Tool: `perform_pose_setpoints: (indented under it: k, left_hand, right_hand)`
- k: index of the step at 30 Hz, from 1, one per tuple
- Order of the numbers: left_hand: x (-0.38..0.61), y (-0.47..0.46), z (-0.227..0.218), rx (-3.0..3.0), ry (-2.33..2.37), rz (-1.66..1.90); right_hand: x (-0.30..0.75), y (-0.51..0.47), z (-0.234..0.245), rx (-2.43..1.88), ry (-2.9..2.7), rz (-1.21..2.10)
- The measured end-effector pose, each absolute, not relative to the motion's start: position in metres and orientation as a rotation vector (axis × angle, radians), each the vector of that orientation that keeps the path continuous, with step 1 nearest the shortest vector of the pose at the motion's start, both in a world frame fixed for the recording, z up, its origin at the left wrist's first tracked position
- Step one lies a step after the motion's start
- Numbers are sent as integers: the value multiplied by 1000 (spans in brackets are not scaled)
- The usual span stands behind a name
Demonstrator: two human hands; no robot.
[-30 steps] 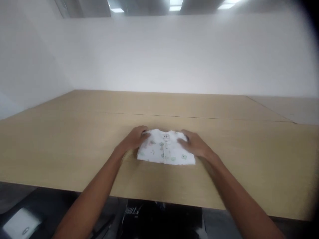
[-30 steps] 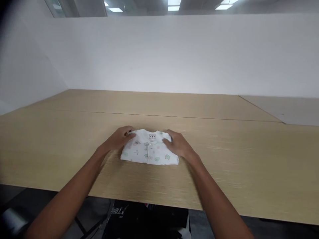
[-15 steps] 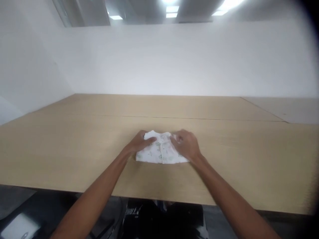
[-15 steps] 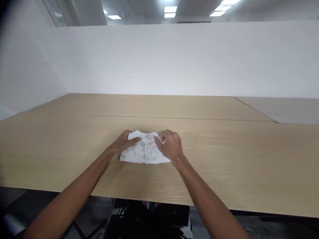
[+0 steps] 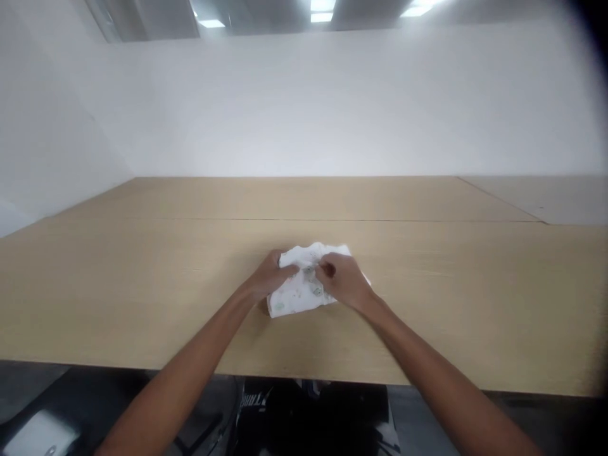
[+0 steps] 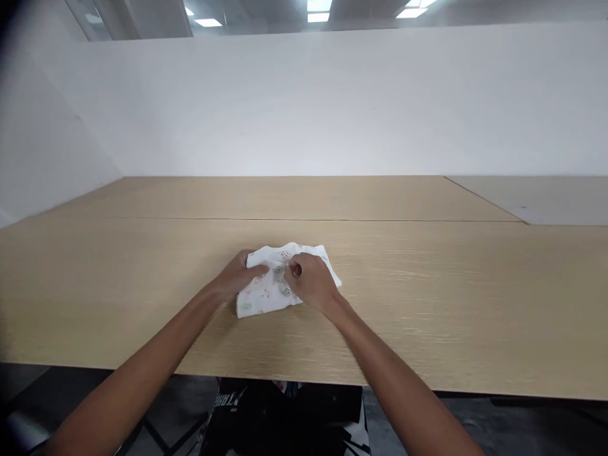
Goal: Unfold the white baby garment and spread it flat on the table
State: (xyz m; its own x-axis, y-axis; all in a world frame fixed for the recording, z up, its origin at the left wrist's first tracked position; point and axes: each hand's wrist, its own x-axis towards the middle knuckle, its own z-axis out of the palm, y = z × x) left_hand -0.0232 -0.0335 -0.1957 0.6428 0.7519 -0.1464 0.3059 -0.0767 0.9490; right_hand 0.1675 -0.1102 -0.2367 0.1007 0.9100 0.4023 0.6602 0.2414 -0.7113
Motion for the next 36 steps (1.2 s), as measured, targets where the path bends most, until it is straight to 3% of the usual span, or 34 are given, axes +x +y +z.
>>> perform_pose_setpoints:
  k: [7,31,36]
  left_hand:
    - [-21,-34,-198,1704,866,504]
    - [-24,-35,-198,1475,794,566]
    - [-25,-35,-184,1824,801,411]
  right_hand:
    - [169,-109,-236,-1394,-1526,567]
    - [171,-118,-235,-1052,-1512,749]
    - [171,-119,-224,-1039,-1583,863]
